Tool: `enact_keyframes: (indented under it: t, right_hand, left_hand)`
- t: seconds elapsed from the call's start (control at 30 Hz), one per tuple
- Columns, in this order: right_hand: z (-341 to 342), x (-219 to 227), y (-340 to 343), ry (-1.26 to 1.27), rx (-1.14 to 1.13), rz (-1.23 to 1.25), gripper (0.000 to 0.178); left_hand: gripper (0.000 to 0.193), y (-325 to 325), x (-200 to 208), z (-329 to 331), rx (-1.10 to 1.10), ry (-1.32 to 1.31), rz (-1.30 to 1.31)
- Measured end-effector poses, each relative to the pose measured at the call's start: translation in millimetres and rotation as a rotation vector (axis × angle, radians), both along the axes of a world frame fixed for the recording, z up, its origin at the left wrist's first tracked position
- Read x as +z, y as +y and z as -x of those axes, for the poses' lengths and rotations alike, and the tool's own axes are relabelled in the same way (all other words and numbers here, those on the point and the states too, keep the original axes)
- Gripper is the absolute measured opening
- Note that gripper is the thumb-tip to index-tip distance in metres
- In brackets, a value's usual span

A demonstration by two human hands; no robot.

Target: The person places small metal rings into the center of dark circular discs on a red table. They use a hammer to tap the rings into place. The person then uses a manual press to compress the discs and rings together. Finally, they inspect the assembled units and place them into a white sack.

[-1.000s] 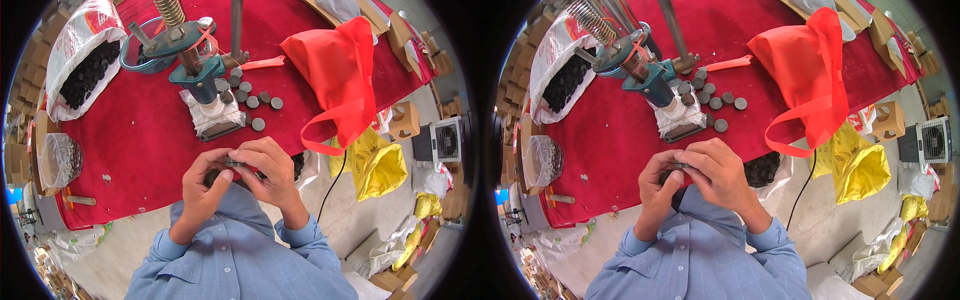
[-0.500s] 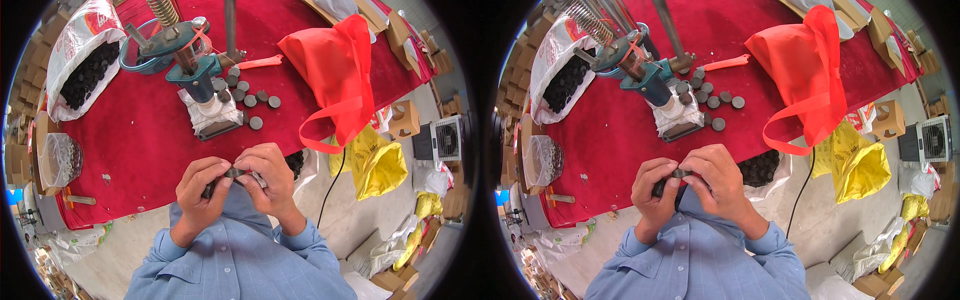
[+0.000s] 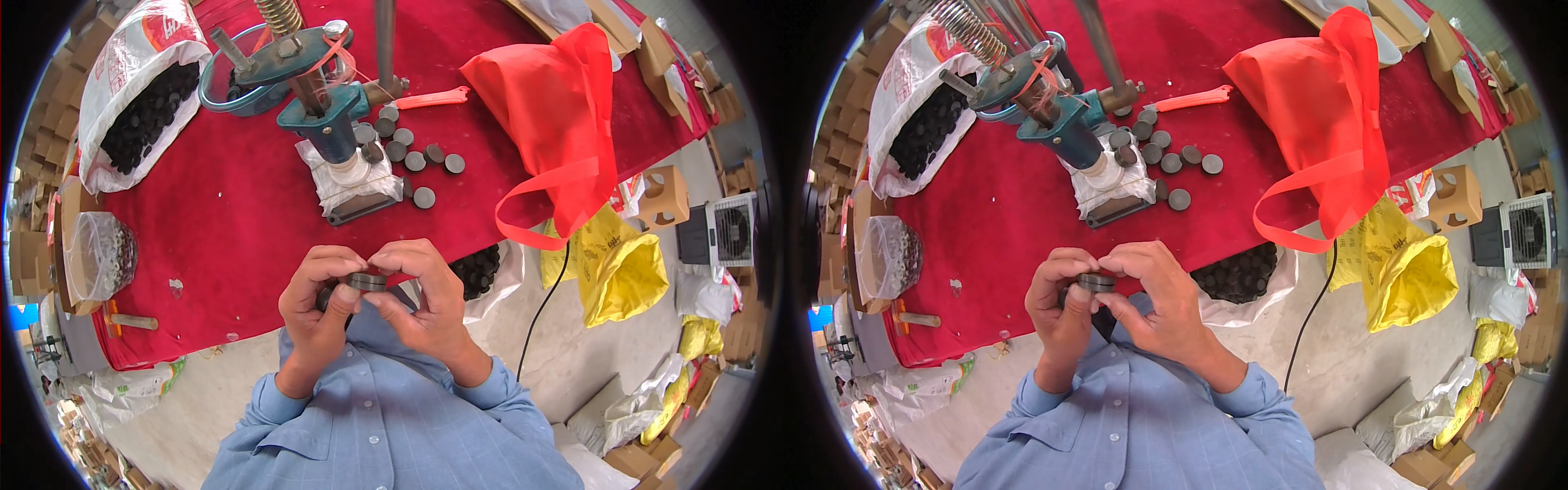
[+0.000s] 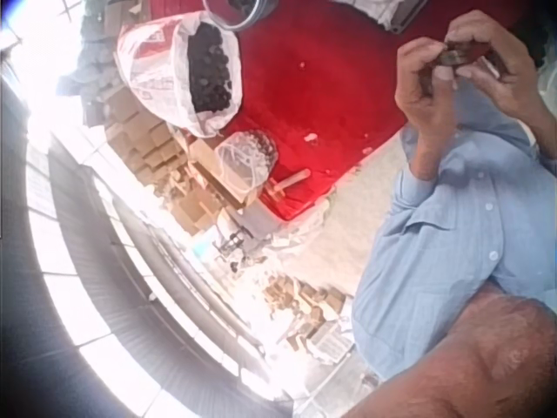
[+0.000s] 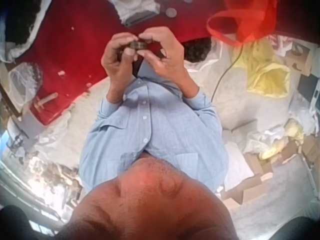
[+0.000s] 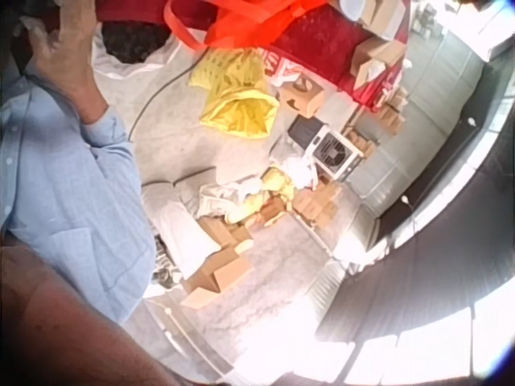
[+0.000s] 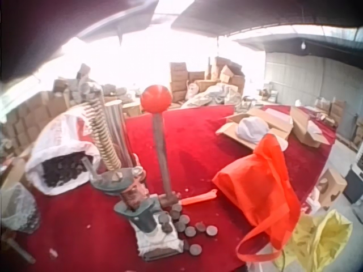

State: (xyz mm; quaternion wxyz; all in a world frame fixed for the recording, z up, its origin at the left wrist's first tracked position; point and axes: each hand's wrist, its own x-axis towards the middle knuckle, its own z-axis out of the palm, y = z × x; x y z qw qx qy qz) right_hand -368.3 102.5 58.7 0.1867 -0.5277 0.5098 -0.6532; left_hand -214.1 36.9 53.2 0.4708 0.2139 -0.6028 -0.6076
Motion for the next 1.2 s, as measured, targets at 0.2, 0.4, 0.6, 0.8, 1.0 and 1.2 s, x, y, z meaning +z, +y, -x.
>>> enact_keyframes:
  t: [0.2,0.4,0.6,0.8,1.0,1.2]
  right_hand:
    - [1,-4,2,0.010,0.019,-0.003,0.041]
    - [2,-9,-4,0.074,-0.049,-0.018,0.038]
    - [0,-15,-9,0.108,-0.101,-0.038,0.040]
    - [1,-16,-14,0.240,-0.060,-0.068,0.037]
    - [30,-20,-27,0.256,-0.210,-0.119,0.028]
    - [95,-54,-70,0.695,-0.441,-0.418,0.043]
  left_hand:
    - [0.023,-1,-9,2,-0.100,0.139,-0.184]
    - [0.038,3,-8,2,-0.232,0.199,-0.575]
    - [0.040,2,-16,4,-0.208,0.193,-0.678]
    - [0.041,1,-13,7,-0.092,0.101,-0.734]
    - [0.038,-20,-49,-14,-0.429,0.584,-1.277]
    - [0.035,-19,-25,-2,-0.099,0.351,-1.297]
